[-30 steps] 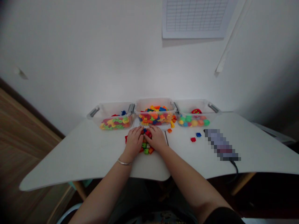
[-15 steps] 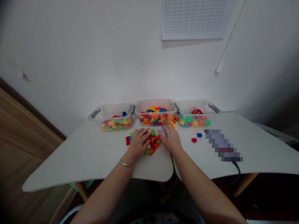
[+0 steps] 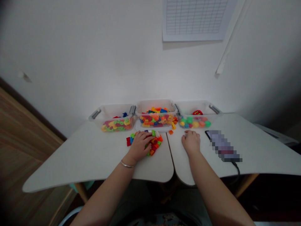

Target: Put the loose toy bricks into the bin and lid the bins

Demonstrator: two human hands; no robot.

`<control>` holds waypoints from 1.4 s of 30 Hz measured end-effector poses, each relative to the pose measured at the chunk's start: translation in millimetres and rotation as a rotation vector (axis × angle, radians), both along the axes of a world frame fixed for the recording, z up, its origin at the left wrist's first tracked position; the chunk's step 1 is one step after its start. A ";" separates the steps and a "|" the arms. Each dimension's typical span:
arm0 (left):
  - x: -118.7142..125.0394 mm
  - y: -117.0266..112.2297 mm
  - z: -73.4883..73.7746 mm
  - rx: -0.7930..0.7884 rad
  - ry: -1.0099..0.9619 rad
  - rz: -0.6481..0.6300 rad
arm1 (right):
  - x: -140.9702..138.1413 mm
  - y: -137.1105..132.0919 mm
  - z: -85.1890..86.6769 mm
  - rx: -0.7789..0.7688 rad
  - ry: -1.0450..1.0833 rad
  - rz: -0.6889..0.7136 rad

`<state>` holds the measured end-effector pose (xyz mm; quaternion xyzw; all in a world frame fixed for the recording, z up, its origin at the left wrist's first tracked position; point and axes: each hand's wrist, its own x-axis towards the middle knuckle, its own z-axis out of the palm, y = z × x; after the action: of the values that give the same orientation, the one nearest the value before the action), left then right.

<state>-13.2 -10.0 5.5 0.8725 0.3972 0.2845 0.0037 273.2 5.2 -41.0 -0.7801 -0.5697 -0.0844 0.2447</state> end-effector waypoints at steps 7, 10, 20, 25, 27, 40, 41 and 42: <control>1.4 0.7 0.8 0.002 -0.009 0.072 | -36.4 4.2 4.9 0.127 0.255 0.296; 1.2 1.8 1.5 0.007 -0.018 0.081 | -59.0 4.6 13.4 0.237 0.508 0.335; -2.3 11.1 -10.9 0.042 -0.107 0.249 | -146.7 6.7 38.8 0.316 0.444 0.761; -2.6 13.9 -11.7 0.040 -0.179 0.255 | -152.0 4.4 39.8 0.336 0.303 0.816; -2.6 13.7 -10.6 0.042 -0.183 0.249 | -143.4 3.1 45.2 0.373 0.292 0.813; 0.3 8.6 -1.0 0.015 -0.056 0.182 | -40.1 47.2 24.7 0.090 0.117 0.245; 0.1 9.4 -1.5 0.016 -0.056 0.184 | -40.0 48.6 21.5 0.081 0.098 0.254; -0.1 10.2 -2.2 0.016 -0.055 0.184 | -40.8 49.6 19.0 0.075 0.086 0.252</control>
<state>-13.3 0.3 3.2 0.8241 0.4732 0.3107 -0.0187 232.4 54.7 -22.0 -0.6958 -0.6484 -0.0405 0.3064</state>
